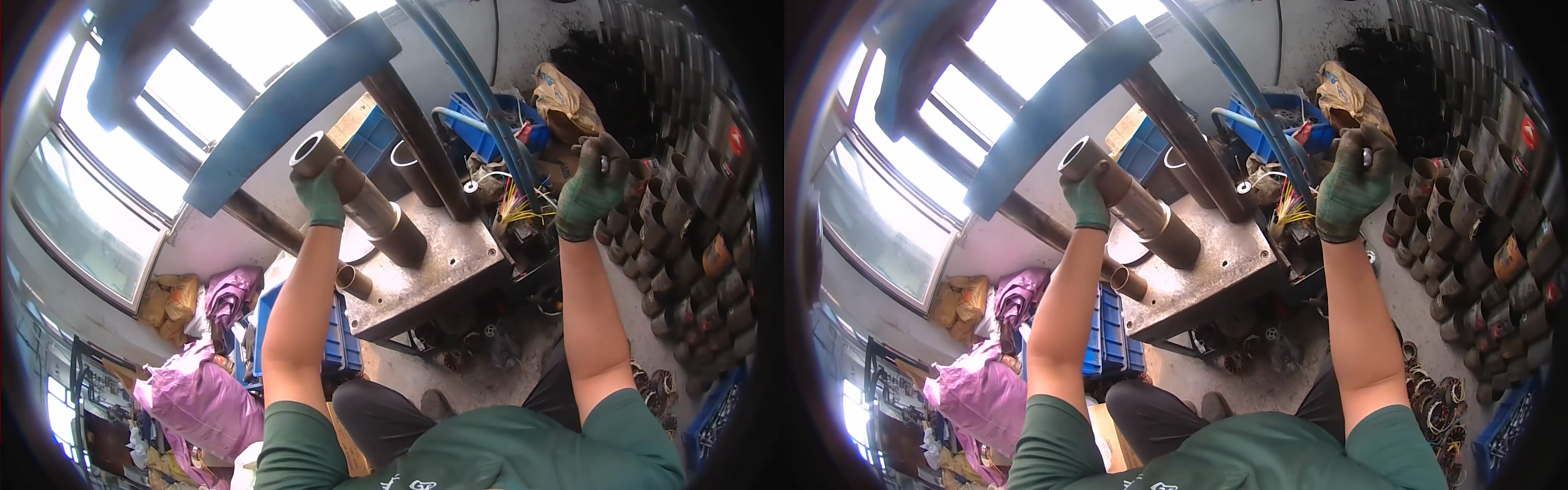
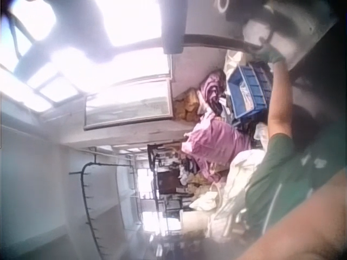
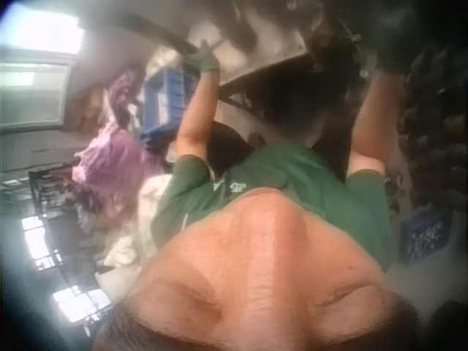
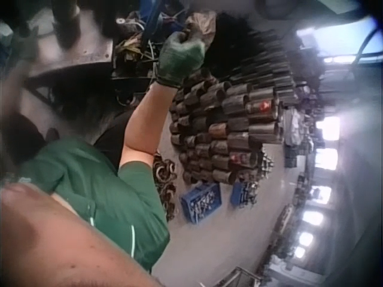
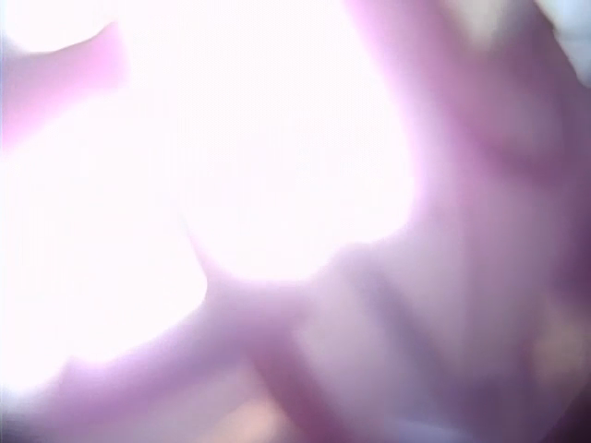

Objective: The person places metal components into a pressing machine and operates a lever to press them together.

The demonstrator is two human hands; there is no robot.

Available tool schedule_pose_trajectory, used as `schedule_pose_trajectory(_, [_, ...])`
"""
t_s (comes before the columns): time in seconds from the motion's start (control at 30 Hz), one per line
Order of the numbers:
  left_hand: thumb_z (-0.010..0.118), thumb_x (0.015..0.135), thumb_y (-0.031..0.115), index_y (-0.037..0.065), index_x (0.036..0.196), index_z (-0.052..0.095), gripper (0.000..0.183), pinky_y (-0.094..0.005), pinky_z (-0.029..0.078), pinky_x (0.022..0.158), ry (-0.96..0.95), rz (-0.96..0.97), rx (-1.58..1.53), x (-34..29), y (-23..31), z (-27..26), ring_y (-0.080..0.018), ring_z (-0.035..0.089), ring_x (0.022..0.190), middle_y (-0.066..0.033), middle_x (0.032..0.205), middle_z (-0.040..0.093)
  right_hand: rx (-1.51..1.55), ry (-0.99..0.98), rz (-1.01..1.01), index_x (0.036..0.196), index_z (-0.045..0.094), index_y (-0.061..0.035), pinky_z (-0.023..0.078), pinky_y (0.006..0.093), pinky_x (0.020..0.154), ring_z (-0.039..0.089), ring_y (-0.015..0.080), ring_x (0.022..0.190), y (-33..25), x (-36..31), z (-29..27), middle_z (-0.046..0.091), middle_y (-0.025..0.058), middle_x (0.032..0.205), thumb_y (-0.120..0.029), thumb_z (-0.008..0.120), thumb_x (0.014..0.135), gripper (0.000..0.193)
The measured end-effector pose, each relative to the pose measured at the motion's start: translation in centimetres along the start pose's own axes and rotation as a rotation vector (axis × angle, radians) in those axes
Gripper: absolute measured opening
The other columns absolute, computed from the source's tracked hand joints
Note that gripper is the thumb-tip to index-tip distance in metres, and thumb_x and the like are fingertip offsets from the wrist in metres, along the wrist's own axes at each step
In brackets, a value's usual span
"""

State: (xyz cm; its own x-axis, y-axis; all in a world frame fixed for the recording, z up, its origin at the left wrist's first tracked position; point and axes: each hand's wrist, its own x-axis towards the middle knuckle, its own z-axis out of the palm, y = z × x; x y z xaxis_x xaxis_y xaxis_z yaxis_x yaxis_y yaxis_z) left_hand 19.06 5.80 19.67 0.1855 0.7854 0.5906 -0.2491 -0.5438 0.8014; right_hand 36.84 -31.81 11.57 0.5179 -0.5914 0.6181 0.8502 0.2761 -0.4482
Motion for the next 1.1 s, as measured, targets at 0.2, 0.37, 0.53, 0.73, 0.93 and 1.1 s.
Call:
schedule_pose_trajectory(0.2, [0.101, 0.064, 0.016, 0.000, 0.132, 0.049, 0.087, -0.0393, 0.057, 0.101, -0.035, -0.031, 0.154, -1.3, -1.3, -0.2, -0.0307, 0.064, 0.115, -0.0170, 0.128, 0.062, 0.027, -0.010, 0.006, 0.117, 0.065, 0.0006, 0.058, 0.0280, 0.079, 0.067, 0.0145, 0.085, 0.2, -0.1, -0.5, 0.071, 0.0080, 0.100, -0.006, 0.066, 0.103, 0.016])
schedule_pose_trajectory(0.37, [0.102, 0.066, 0.026, -0.001, 0.137, 0.047, 0.093, -0.0399, 0.054, 0.103, -0.038, -0.116, 0.209, -2.7, -2.0, -0.2, -0.0315, 0.064, 0.117, -0.0195, 0.129, 0.063, -0.003, -0.031, 0.028, 0.122, 0.063, 0.0012, 0.059, 0.0316, 0.083, 0.068, 0.0184, 0.087, -0.8, 0.1, -0.8, 0.071, 0.0110, 0.101, -0.005, 0.065, 0.103, 0.020])
schedule_pose_trajectory(0.53, [0.099, 0.072, 0.031, -0.003, 0.141, 0.046, 0.093, -0.0420, 0.051, 0.105, -0.084, -0.008, 0.211, -4.4, -5.5, -2.2, -0.0325, 0.063, 0.121, -0.0194, 0.134, 0.062, -0.031, -0.105, -0.013, 0.113, 0.070, 0.0008, 0.058, 0.0273, 0.079, 0.071, 0.0146, 0.085, -1.1, 0.8, -1.2, 0.074, 0.0091, 0.099, -0.003, 0.064, 0.103, 0.011])
schedule_pose_trajectory(0.73, [0.091, 0.082, 0.030, -0.004, 0.146, 0.048, 0.085, -0.0440, 0.047, 0.111, 0.184, 0.083, 0.379, -12.1, -10.7, -10.2, -0.0320, 0.058, 0.131, -0.0208, 0.139, 0.060, -0.424, -0.492, 0.095, 0.123, 0.072, 0.0013, 0.059, 0.0294, 0.082, 0.074, 0.0190, 0.089, -7.1, 6.2, -3.0, 0.076, 0.0121, 0.098, -0.002, 0.061, 0.100, 0.025])
schedule_pose_trajectory(0.93, [0.096, 0.060, 0.046, 0.012, 0.140, 0.062, 0.093, -0.0504, 0.055, 0.107, 0.345, -0.639, 0.898, -17.0, -12.2, -14.8, -0.0399, 0.067, 0.123, -0.0206, 0.133, 0.069, -0.697, -0.994, -0.151, 0.146, 0.059, -0.0091, 0.059, 0.0463, 0.086, 0.072, 0.0400, 0.096, -10.2, 7.1, -7.7, 0.070, 0.0205, 0.118, -0.002, 0.062, 0.089, 0.058])
schedule_pose_trajectory(1.1, [0.098, 0.060, 0.041, 0.006, 0.137, 0.062, 0.092, -0.0462, 0.059, 0.099, 0.136, -0.649, 0.844, -16.6, -13.0, -15.3, -0.0357, 0.074, 0.113, -0.0197, 0.123, 0.075, -0.948, -1.476, -0.297, 0.138, 0.061, -0.0022, 0.059, 0.0490, 0.086, 0.072, 0.0403, 0.099, -12.7, 9.1, -12.3, 0.067, 0.0213, 0.128, -0.006, 0.068, 0.085, 0.054])
